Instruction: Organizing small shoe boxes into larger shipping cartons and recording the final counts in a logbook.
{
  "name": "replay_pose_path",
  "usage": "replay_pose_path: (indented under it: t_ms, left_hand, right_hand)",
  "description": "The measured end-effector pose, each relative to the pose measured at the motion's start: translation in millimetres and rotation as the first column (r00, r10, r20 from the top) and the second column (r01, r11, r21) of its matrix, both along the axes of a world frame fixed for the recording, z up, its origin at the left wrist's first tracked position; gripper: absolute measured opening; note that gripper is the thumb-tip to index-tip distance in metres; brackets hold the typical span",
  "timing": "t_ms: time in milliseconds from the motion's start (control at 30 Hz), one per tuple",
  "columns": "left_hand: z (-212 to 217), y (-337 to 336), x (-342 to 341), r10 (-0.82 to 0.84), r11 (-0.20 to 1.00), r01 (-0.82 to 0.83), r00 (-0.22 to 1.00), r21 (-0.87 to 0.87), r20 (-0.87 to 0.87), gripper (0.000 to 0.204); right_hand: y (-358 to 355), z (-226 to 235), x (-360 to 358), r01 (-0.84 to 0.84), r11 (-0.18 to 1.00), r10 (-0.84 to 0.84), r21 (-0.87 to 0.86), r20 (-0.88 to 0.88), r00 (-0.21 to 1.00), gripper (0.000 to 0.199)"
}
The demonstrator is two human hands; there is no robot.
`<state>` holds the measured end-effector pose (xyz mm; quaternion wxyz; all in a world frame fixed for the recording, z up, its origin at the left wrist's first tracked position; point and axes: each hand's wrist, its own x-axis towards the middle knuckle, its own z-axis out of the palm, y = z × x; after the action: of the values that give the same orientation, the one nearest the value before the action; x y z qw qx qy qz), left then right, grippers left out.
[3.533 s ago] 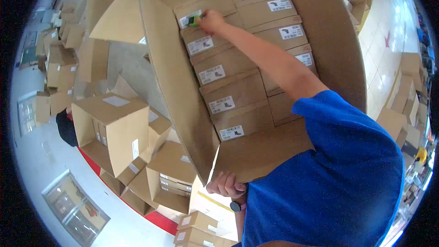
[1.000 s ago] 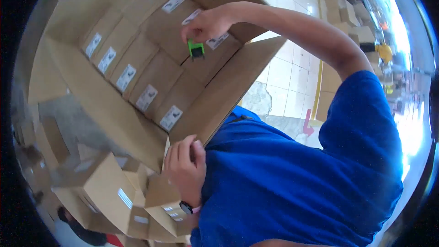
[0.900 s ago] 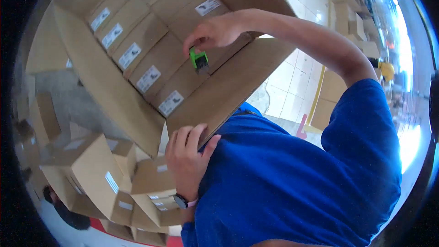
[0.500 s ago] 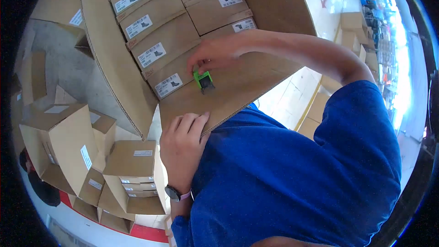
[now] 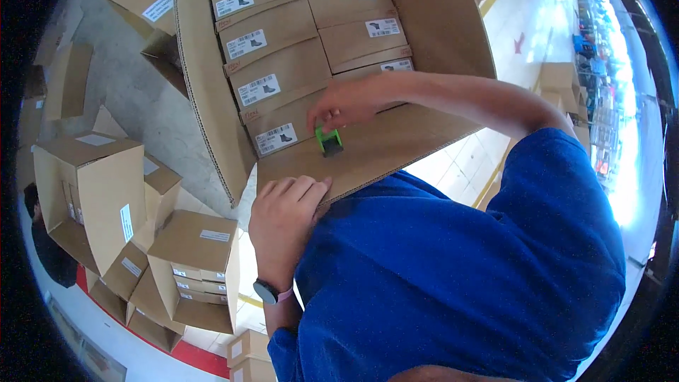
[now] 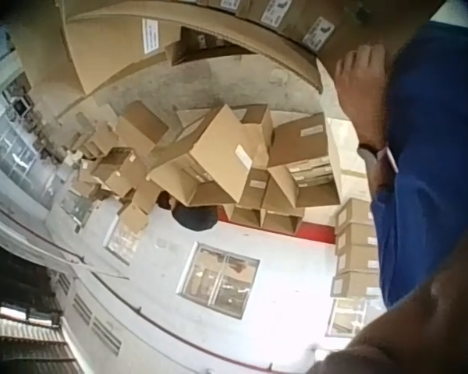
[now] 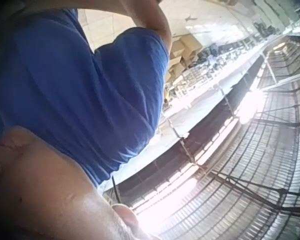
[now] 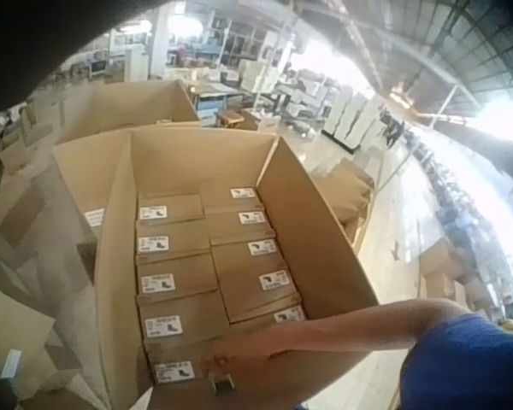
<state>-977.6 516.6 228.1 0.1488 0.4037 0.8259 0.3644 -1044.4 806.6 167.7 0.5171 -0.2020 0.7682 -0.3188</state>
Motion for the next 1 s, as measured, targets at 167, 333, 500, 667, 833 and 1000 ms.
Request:
replay_pose_path:
  t_ms: [167, 333, 500, 667, 833, 1000]
  left_hand:
    - [1, -6, 5, -0.07, 0.997, 0.071, 0.995, -0.01, 0.069, 0.026]
    - [3, -13, 24, -0.023, 0.999, 0.027, 0.992, -0.03, 0.125, 0.027]
    - [3, -8, 13, -0.026, 0.999, 0.031, 0.982, -0.025, 0.188, 0.027]
    - [17, -4, -16, 0.001, 0.997, -0.019, 0.972, 0.076, 0.235, 0.027]
    - [42, -8, -64, 0.131, 0.866, -0.245, 0.953, 0.437, 0.273, 0.018]
    - [67, -32, -103, 0.693, 0.631, -0.742, 0.67, 0.224, 0.265, 0.045]
  right_hand:
    - [-5, 2, 20, 0.007, 0.997, -0.009, -0.073, -0.021, 1.0, 0.029]
    - [-8, -10, 20, -0.046, 0.997, 0.05, -0.063, 0.053, 0.997, 0.034]
    - [16, 37, -44, 0.088, 0.985, -0.07, 0.151, -0.121, 0.99, 0.05]
    - [124, 126, -122, 0.325, 0.945, -0.31, -0.027, -0.389, 0.868, 0.055]
    - [189, 234, -93, 0.773, 0.544, -0.706, -0.327, -0.676, 0.21, 0.033]
    - [316, 191, -40, 0.833, 0.341, -0.349, -0.436, -0.881, -0.318, 0.057]
